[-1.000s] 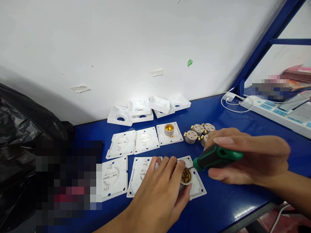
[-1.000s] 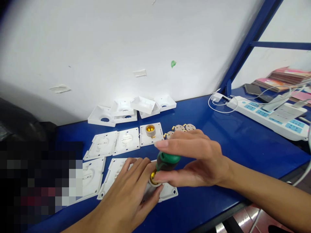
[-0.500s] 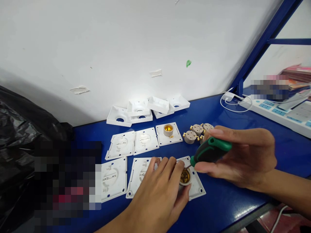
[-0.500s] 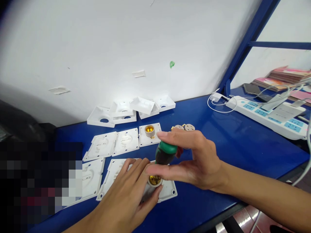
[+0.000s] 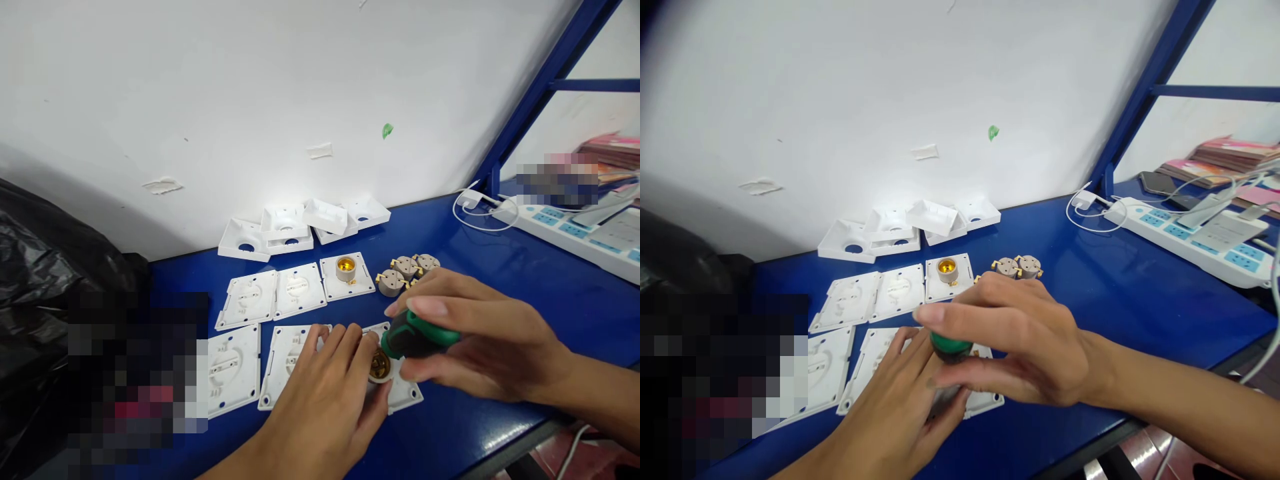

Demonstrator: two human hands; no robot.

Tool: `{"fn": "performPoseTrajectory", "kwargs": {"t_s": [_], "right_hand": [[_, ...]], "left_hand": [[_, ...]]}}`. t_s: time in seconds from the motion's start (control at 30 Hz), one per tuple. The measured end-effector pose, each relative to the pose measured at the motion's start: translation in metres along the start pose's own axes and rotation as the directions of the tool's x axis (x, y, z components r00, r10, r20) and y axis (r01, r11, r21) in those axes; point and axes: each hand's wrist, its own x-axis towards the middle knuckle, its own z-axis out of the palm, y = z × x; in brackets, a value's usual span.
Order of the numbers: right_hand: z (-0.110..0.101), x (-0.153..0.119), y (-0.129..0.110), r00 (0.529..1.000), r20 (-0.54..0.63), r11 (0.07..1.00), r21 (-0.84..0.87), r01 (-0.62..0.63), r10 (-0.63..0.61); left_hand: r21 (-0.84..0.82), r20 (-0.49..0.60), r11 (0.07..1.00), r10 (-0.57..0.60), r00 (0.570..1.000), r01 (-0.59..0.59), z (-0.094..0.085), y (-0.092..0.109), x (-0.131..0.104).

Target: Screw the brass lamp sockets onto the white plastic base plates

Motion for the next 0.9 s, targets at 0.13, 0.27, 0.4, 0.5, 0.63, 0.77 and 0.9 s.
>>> {"fn": "performPoseTrajectory", "kwargs": {"t_s": [0.13, 0.27, 0.4, 0.5, 0.63, 0.77, 0.9], "right_hand": [[0.007, 0.002, 0.008, 0.991, -0.002, 0.978, 0.160, 0.134, -0.135], [0.013, 0.001, 0.011, 0.996, -0.051, 0.979, 0.188, 0.078, -0.070], [0.016, -0.002, 0.013, 0.979, -0.187, 0.987, 0.126, 0.101, -0.076], [0.017, -0.001, 0.017, 0.990, -0.108, 0.975, 0.193, 0.111, -0.091], [0.026, 0.007, 0.024, 0.986, -0.088, 0.973, 0.167, 0.157, -0.144], [0.034, 0.022, 0.029, 0.970, -0.144, 0.971, 0.112, 0.212, -0.195], [0.032, 0.030, 0.027, 0.982, -0.041, 0.977, 0.099, 0.187, -0.184]], "left_hand": [[-0.013, -0.068, 1.000, 0.021, 0.997, -0.022, 0.000, 0.000, -0.001], [-0.007, -0.084, 0.999, 0.031, 0.996, -0.032, 0.001, 0.001, -0.001], [-0.001, -0.054, 1.000, 0.026, 0.998, -0.026, 0.000, 0.000, 0.000], [-0.008, -0.053, 1.000, 0.011, 0.999, -0.012, -0.002, 0.001, 0.001], [-0.042, -0.068, 0.999, -0.028, 0.997, 0.025, -0.001, 0.000, -0.001], [-0.071, -0.096, 0.996, -0.063, 0.993, 0.056, 0.004, -0.003, -0.003], [-0.094, -0.095, 0.993, -0.080, 0.992, 0.071, 0.007, -0.004, -0.004]]}}
